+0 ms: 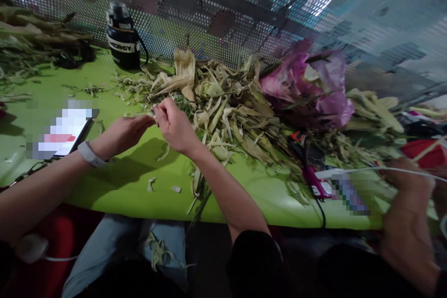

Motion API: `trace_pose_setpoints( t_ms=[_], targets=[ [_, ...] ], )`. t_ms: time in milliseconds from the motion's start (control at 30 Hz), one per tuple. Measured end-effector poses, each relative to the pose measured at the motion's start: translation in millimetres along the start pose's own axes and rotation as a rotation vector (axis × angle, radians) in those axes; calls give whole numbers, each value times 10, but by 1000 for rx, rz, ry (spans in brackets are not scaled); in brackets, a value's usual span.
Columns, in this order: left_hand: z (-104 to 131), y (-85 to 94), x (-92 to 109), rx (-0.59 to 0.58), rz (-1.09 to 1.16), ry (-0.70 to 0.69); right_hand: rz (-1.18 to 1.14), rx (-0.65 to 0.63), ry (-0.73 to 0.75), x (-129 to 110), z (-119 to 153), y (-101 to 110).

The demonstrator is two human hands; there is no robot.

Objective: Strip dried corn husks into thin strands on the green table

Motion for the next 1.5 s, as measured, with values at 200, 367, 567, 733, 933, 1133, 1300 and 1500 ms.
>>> trace_pose_setpoints(
  t_ms=[200,367,567,733,933,1133,1300,1500],
  targets=[
    [100,18,313,-110,-20,-230,-91,-81,-164,34,3,-27],
    [109,-13,377,-70,312,-215,329,-134,-49,-187,34,-65],
    [77,-42,337,-106,819,-109,501,-278,135,-171,-32,-111],
    [38,-115,99,-109,1444,219,382,102,354,-414,-33,349],
    [9,-49,-14,-15,1943,423,20,-129,34,-367,49,410],
    [16,34,21,-13,2039,501,-112,-130,-314,286,-75,41],
    [30,-18,13,-20,2049,544,-519,-199,-304,473,-111,-161],
    [21,-20,-16,-10,2050,515,-572,-198,-361,480,-74,-156]
  ],
)
Point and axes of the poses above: each hand's wrist, its own z-axis away from the middle knuckle, its own y-axis out of the back of the hand, x = y × z, the point moved 6 cm from there along -z, towards the middle knuckle, and after that the axes turned 12 degrees about -z, right-handed, at the moved point
